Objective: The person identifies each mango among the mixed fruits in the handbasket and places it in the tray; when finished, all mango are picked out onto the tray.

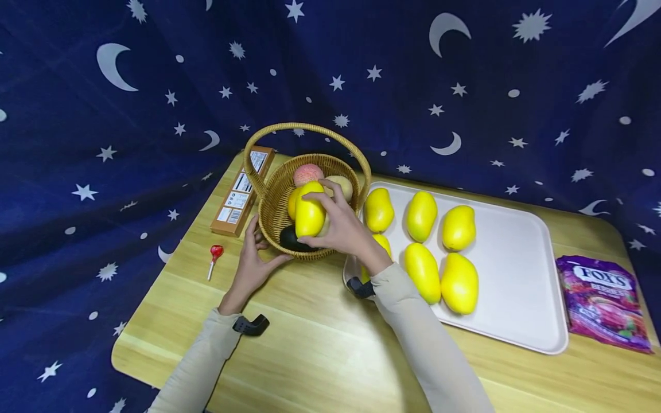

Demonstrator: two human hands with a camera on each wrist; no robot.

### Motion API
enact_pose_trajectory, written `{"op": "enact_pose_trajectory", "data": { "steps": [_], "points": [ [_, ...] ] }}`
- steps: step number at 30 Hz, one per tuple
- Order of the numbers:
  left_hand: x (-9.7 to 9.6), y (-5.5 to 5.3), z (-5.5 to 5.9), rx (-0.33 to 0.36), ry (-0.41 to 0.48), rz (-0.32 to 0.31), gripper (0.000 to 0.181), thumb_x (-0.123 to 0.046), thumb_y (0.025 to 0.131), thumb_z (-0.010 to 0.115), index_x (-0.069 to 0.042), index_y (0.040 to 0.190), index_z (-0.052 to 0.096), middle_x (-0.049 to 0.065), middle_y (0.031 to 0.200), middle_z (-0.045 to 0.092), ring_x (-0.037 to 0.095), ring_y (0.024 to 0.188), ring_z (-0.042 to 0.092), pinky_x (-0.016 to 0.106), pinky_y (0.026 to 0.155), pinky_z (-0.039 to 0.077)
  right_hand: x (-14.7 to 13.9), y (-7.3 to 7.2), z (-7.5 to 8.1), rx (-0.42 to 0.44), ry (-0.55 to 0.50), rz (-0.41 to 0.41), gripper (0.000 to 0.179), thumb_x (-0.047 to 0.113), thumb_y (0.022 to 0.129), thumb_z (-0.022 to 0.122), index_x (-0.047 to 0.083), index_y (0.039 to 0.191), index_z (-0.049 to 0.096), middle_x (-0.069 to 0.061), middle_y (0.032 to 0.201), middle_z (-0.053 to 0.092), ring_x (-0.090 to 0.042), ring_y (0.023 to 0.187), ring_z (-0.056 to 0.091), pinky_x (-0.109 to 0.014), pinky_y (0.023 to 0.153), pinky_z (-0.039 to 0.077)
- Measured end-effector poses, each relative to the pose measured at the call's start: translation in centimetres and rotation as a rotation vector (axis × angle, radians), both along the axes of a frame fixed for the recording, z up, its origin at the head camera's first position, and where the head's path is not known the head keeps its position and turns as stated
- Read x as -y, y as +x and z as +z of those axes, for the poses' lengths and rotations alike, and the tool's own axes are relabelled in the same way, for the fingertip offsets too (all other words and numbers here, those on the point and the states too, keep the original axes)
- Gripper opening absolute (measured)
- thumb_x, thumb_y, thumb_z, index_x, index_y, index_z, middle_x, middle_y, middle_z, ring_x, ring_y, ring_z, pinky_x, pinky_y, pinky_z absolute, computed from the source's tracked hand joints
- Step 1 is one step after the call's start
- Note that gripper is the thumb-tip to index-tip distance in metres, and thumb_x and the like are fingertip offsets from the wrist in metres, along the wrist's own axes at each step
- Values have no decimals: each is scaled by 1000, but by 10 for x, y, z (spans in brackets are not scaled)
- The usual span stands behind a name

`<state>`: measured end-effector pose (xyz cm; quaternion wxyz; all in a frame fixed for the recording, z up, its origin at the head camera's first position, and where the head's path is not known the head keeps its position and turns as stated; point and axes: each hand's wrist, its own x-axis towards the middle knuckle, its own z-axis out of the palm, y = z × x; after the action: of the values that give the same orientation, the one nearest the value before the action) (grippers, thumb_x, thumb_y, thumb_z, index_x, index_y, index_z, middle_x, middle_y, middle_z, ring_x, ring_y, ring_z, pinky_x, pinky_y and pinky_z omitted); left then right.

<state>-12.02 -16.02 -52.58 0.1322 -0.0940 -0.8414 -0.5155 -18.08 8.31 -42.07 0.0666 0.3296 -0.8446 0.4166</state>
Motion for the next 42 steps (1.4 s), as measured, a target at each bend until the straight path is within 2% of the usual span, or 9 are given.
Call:
{"op": "enact_pose_trajectory", "data": {
  "steps": [4,10,20,27,28,32,35,39,42],
  "points": [
    [-1,0,1,0,18,-11,120,-26,71,89,-24,158,7,10,149,36,28,123,50,44,89,48,-13,12,2,-15,9,7,77,33,63,92,18,128,55,-14,152,27,-33,129,45,-51,98,48],
    [-1,0,1,19,17,1,121,-27,70,90,-26,158,7,11,149,37,28,122,50,43,89,48,-33,28,6,-57,5,-9,78,31,60,92,17,127,55,-14,152,29,-35,134,38,-53,96,48],
    [0,1,0,7,31,3,121,-25,69,90,-24,158,9,11,148,39,29,122,51,45,88,49,-67,42,8,-130,-12,-69,82,26,52,95,13,124,58,-16,149,35,-33,131,43,-47,85,54],
    [-2,0,0,6,53,2,120,-23,68,91,-27,157,10,10,147,40,29,122,50,48,89,48,-109,49,6,-109,-46,-169,83,15,48,96,8,123,60,-16,148,36,-30,125,45,-14,94,40],
    [-3,2,4,7,57,2,120,-20,69,90,-24,157,10,13,147,39,31,122,50,50,89,48,-115,50,5,-114,-52,-179,83,13,48,96,7,123,60,-16,148,37,-30,124,45,-11,94,38],
    [-3,2,5,5,43,6,120,-20,69,90,-22,158,10,12,149,37,30,122,50,48,89,48,-137,53,6,-101,-42,-234,85,6,47,95,6,124,60,-14,151,35,-31,123,45,-7,94,34],
    [-1,1,0,1,17,12,121,-25,69,90,-24,158,9,9,149,38,27,121,51,43,88,49,-154,56,7,-93,-24,-280,86,3,47,94,5,126,58,-15,151,34,-24,124,44,-6,94,34],
    [-1,1,-1,1,10,16,122,-25,68,91,-25,158,8,11,147,39,27,120,51,42,88,49,-178,60,8,-81,-29,-332,88,-3,47,92,3,128,57,-16,151,34,-1,126,39,-4,93,34],
    [-2,1,0,3,9,19,122,-25,68,91,-26,158,8,11,146,40,26,119,51,42,88,49,-196,63,8,-51,-50,-364,89,-9,48,90,3,130,56,-14,153,32,8,124,38,-3,93,34]
  ]
}}
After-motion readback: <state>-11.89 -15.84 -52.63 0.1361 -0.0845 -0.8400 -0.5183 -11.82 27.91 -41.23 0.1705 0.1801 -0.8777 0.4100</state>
